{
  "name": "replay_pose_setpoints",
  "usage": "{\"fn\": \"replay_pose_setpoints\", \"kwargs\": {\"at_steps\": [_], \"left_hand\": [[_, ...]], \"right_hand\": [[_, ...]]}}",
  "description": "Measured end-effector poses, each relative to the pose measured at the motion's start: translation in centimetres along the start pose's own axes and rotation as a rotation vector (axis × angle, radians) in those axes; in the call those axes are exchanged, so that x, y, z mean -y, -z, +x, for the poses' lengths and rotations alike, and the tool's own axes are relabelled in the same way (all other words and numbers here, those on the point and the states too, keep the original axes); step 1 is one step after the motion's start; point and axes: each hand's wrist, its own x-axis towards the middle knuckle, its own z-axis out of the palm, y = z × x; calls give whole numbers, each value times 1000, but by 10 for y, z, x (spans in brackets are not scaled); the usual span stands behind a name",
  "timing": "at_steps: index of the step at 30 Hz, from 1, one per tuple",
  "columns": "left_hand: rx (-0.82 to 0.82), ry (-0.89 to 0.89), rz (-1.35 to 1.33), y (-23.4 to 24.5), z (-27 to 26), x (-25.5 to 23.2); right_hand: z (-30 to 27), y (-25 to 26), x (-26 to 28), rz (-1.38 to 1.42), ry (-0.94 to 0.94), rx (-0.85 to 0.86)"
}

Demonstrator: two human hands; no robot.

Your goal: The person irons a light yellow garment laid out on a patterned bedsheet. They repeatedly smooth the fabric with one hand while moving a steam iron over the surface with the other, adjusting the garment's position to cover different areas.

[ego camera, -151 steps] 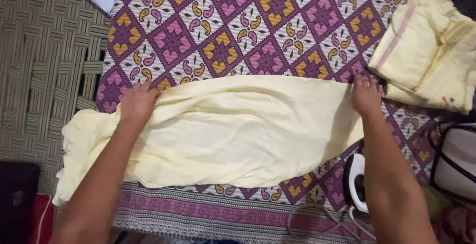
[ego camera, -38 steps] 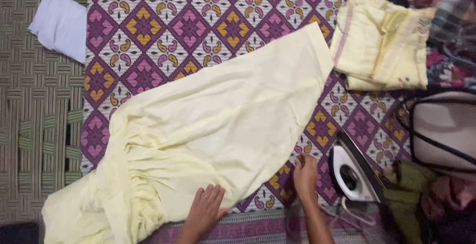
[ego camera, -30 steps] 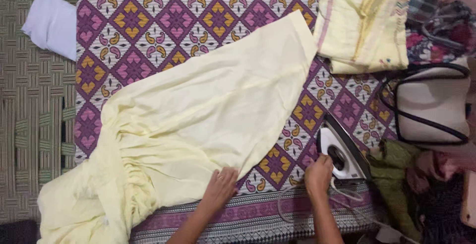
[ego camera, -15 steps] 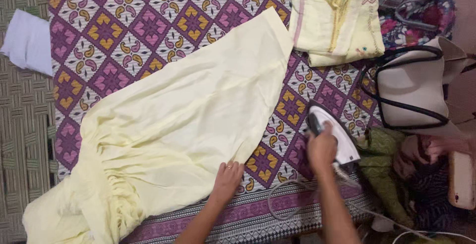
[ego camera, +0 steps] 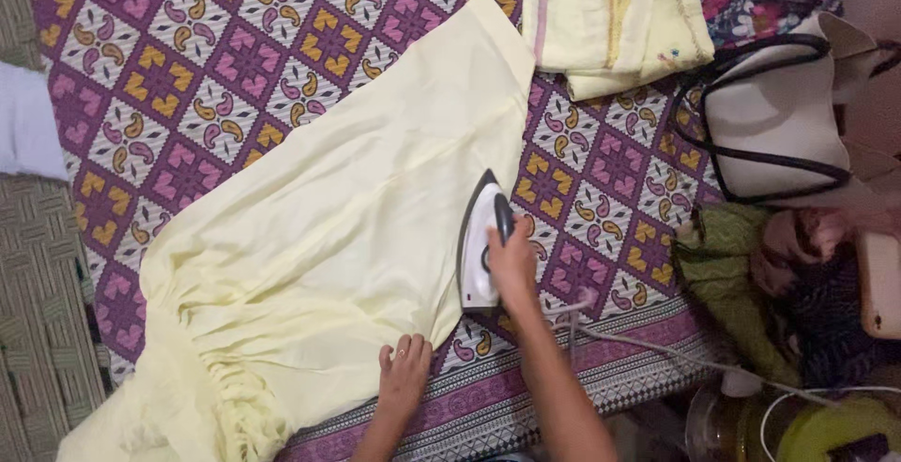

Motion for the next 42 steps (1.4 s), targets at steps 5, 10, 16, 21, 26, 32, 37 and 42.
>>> {"fn": "replay_pose_setpoints", "kwargs": {"at_steps": [5, 10, 16, 21, 26, 32, 37, 42], "left_hand": [[-64, 10, -142, 3, -12, 5], [-171, 129, -364, -1, -26, 13], [-255, 136, -335, -52, -24, 23], [-313, 119, -366, -85, -25, 28], [-362, 99, -381, -98, -31, 29], [-301, 111, -398, -113, -31, 32], [-120, 132, -418, -123, -37, 32], [-182, 152, -443, -123, -35, 28]], "right_hand": [[-10, -28, -1, -203, -26, -73], [13, -32, 18, -321, -40, -97], [59, -34, 43, -380, 46, -201], [108, -32, 67, -352, 48, -215], [160, -29, 82, -428, 29, -189], [222, -29, 90, -458, 55, -197], [209, -24, 68, -320, 74, -150], [92, -29, 31, -259, -5, -57]]}}
